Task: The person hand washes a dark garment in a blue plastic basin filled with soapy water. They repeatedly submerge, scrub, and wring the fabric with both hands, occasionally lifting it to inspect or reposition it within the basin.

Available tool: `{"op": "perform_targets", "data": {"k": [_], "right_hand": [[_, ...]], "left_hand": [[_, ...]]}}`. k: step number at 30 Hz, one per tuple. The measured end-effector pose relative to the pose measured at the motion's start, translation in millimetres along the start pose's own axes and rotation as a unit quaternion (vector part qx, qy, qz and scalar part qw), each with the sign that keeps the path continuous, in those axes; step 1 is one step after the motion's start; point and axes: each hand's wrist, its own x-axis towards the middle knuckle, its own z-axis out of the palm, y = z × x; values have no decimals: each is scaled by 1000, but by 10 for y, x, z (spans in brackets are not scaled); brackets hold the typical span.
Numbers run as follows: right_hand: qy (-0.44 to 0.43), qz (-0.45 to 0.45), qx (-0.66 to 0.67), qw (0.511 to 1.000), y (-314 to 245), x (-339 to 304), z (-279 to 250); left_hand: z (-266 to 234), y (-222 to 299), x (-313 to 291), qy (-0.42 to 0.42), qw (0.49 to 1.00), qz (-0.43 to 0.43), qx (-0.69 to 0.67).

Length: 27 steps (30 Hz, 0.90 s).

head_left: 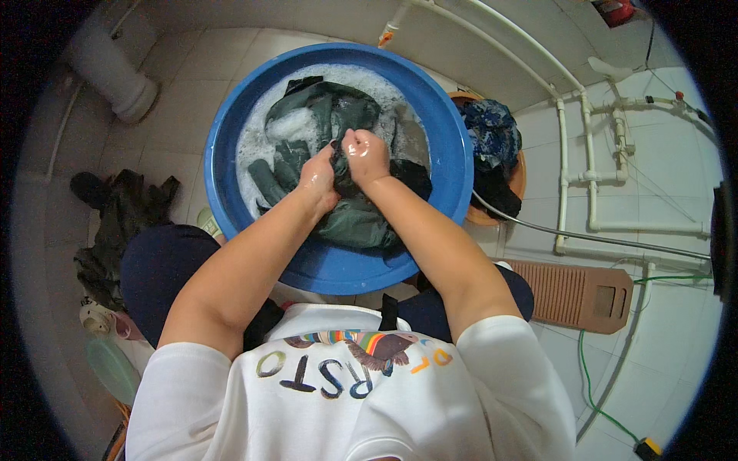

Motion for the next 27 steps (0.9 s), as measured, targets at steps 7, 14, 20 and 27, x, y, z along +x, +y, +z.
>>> {"op": "perform_targets", "data": {"k": [7,14,20,27], "right_hand": [[6,-235,45,971,-186,-273,50],[-69,132,272,951,321,274,-327],[-249,160,175,939,700,386,-627],[-203,171,-305,915,1129,355,-183]], "left_hand": [[-479,39,407,-6,997,-28,68],[66,249,90,-59,993,23,101],[5,402,201,-124,985,123,5],[-94,179,185,-63,997,35,16]]}}
